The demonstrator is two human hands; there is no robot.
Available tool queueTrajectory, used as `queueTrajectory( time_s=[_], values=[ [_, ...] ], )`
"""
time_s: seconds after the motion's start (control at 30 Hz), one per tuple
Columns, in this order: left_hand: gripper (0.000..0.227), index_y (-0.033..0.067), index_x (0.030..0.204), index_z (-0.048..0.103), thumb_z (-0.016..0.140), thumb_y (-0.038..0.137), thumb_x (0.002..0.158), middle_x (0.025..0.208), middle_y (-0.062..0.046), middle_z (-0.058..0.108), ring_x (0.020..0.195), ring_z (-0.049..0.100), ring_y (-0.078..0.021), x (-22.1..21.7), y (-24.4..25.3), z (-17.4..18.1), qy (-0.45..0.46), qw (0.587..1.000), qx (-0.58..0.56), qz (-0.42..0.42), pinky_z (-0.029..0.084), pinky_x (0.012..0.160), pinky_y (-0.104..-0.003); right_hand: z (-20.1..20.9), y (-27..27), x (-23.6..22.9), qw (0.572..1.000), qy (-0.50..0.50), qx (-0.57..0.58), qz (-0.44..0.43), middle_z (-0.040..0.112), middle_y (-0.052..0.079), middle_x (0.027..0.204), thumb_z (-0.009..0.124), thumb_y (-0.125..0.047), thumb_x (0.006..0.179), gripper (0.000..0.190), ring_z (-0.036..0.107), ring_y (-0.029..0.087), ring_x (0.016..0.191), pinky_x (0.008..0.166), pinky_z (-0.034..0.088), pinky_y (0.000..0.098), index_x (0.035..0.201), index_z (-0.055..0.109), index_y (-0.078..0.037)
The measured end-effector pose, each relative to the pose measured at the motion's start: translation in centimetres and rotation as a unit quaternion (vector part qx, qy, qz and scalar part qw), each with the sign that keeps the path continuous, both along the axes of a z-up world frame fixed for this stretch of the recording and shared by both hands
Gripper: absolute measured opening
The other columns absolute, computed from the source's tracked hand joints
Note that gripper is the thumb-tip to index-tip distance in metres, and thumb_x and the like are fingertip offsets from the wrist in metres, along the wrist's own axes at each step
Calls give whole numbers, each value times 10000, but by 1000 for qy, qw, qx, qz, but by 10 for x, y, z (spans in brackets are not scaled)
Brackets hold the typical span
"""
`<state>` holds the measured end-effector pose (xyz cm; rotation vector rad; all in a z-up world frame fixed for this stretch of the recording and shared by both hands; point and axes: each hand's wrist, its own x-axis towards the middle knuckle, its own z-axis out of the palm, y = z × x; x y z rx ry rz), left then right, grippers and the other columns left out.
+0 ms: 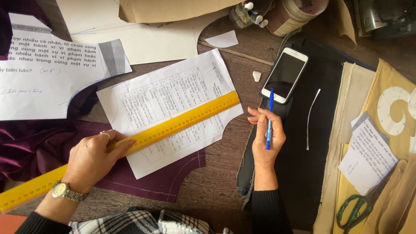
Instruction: The person uses a blue pen to trace curved lines on a paper pattern placed on a table. They also use a yellow ruler to draw straight lines and adjust the paper's position during the process.
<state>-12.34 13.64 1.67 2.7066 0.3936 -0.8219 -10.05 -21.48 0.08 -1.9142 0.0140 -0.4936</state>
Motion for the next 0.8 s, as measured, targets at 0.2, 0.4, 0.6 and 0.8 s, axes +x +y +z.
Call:
queueTrajectory(
  time_s=[0.2, 0.4, 0.6, 0.8],
  values=[
    [343, 273, 931, 693, 584, 582, 830, 805, 35, 745, 789, 693, -225, -1, 1, -2, -11, 1000, -4, -9, 506, 658, -410, 0, 1, -1, 1000, 5, -1, -2, 683, 212, 1014, 453, -141, 1018, 186, 677, 241, 813, 777, 569, 301, 1089, 538, 8],
    [346, 282, 940, 691, 582, 590, 825, 800, 29, 745, 795, 694, -238, -1, 1, -3, -16, 1000, -6, -11, 509, 669, -421, -1, 0, -1, 1000, 7, -3, 0, 682, 212, 1010, 450, -129, 1019, 175, 671, 233, 802, 782, 567, 300, 1093, 539, 3],
    [331, 284, 929, 691, 590, 581, 825, 786, 41, 743, 789, 690, -224, -1, 1, -2, -15, 1000, -12, -7, 500, 661, -413, -1, 1, 0, 1000, 9, -1, 0, 682, 212, 1006, 457, -136, 1019, 174, 668, 229, 794, 787, 566, 303, 1088, 541, 0],
    [330, 300, 932, 689, 584, 592, 822, 787, 36, 741, 800, 687, -231, 0, 1, -1, -8, 1000, -7, -6, 499, 672, -417, 0, 1, 0, 1000, 13, -9, -1, 685, 206, 1002, 453, -127, 1018, 171, 674, 233, 796, 782, 568, 302, 1090, 541, 0]
  ],
)
